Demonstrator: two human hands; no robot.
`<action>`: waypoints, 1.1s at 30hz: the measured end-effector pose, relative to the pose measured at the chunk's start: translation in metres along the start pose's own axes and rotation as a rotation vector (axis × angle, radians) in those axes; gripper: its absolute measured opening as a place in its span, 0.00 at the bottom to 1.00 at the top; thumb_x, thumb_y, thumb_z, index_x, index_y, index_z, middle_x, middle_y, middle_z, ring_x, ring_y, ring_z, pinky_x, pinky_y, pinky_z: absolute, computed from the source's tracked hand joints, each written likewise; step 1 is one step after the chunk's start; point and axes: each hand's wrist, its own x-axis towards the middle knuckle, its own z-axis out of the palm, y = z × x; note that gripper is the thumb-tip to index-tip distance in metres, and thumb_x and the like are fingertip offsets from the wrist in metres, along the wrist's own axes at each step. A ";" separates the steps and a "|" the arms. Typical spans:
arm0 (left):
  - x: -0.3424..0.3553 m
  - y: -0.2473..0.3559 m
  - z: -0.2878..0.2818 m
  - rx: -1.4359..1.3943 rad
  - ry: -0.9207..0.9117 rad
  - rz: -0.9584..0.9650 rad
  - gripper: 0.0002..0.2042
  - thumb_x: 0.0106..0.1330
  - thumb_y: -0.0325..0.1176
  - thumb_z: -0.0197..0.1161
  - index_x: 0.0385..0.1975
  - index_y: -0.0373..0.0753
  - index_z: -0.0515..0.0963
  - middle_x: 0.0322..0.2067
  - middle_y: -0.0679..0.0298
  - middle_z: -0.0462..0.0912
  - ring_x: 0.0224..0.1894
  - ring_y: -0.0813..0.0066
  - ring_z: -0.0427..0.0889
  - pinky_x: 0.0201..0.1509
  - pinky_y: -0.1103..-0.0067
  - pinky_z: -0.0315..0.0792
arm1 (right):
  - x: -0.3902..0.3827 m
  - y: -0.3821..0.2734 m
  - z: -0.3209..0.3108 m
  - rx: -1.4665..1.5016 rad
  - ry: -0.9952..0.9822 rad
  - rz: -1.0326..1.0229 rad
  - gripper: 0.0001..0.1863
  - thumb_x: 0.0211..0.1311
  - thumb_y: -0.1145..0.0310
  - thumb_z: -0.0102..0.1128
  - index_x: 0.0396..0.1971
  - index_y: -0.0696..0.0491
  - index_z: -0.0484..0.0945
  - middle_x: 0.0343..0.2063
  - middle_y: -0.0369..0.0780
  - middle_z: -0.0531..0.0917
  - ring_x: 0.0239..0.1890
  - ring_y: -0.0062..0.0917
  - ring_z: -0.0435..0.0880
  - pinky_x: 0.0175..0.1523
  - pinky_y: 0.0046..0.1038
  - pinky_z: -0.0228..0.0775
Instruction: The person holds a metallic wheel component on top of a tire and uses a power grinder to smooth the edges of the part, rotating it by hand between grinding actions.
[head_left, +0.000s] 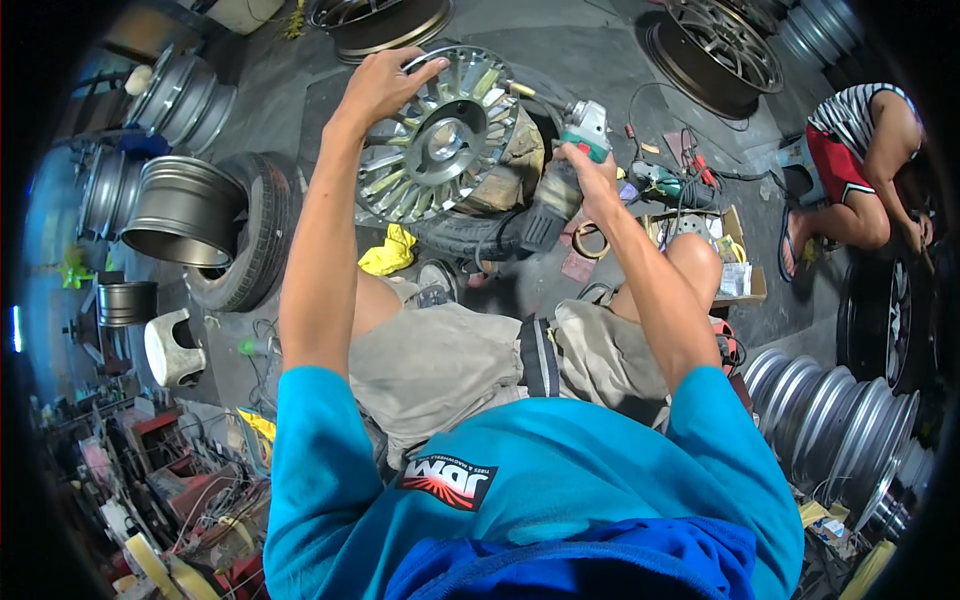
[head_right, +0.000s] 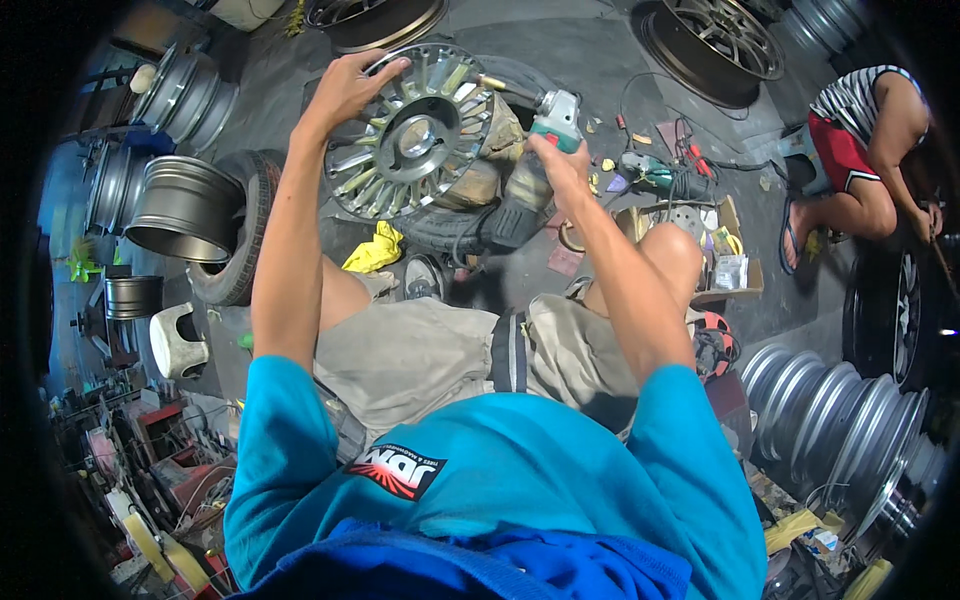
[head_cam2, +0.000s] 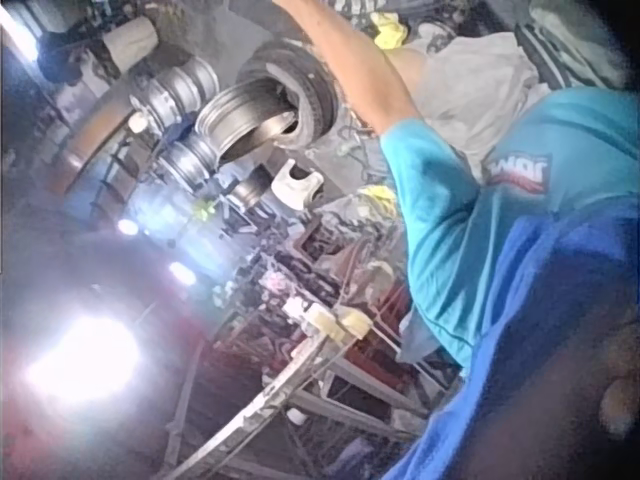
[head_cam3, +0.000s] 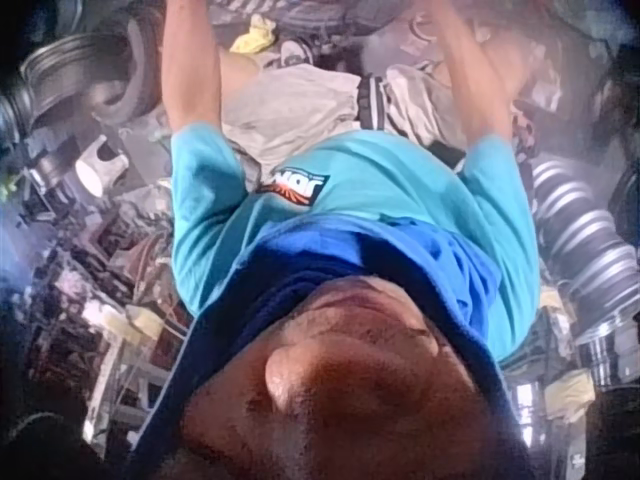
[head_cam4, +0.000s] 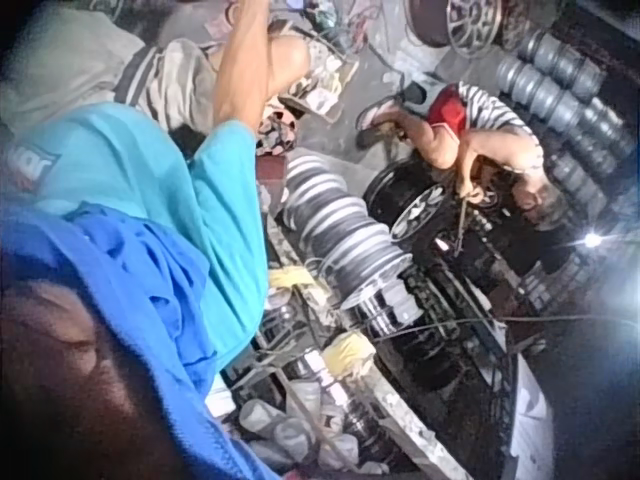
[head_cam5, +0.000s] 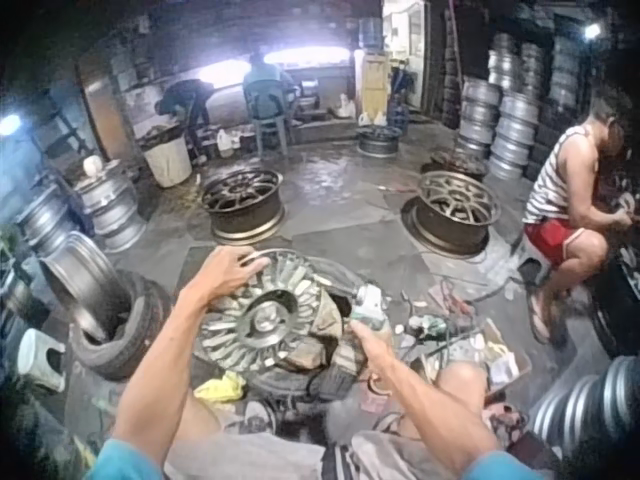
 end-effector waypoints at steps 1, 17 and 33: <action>0.001 0.003 0.001 -0.017 0.013 0.027 0.26 0.70 0.59 0.66 0.47 0.39 0.89 0.37 0.48 0.90 0.43 0.46 0.88 0.49 0.62 0.79 | -0.005 0.005 -0.004 -0.083 0.014 -0.030 0.37 0.44 0.61 0.80 0.54 0.59 0.72 0.43 0.42 0.84 0.43 0.28 0.85 0.51 0.33 0.79; 0.017 -0.002 0.019 -0.041 0.045 0.141 0.22 0.72 0.51 0.64 0.52 0.39 0.87 0.38 0.46 0.90 0.42 0.47 0.88 0.51 0.62 0.79 | -0.037 -0.038 -0.013 -0.424 0.223 -0.333 0.46 0.38 0.59 0.83 0.58 0.63 0.70 0.46 0.46 0.84 0.46 0.32 0.84 0.54 0.32 0.77; 0.020 0.012 0.021 -0.099 0.023 0.131 0.19 0.64 0.40 0.63 0.51 0.38 0.87 0.28 0.46 0.86 0.31 0.51 0.87 0.44 0.63 0.79 | -0.052 -0.032 0.003 -0.396 0.175 -0.386 0.43 0.41 0.61 0.82 0.57 0.63 0.70 0.44 0.46 0.86 0.44 0.29 0.85 0.53 0.33 0.79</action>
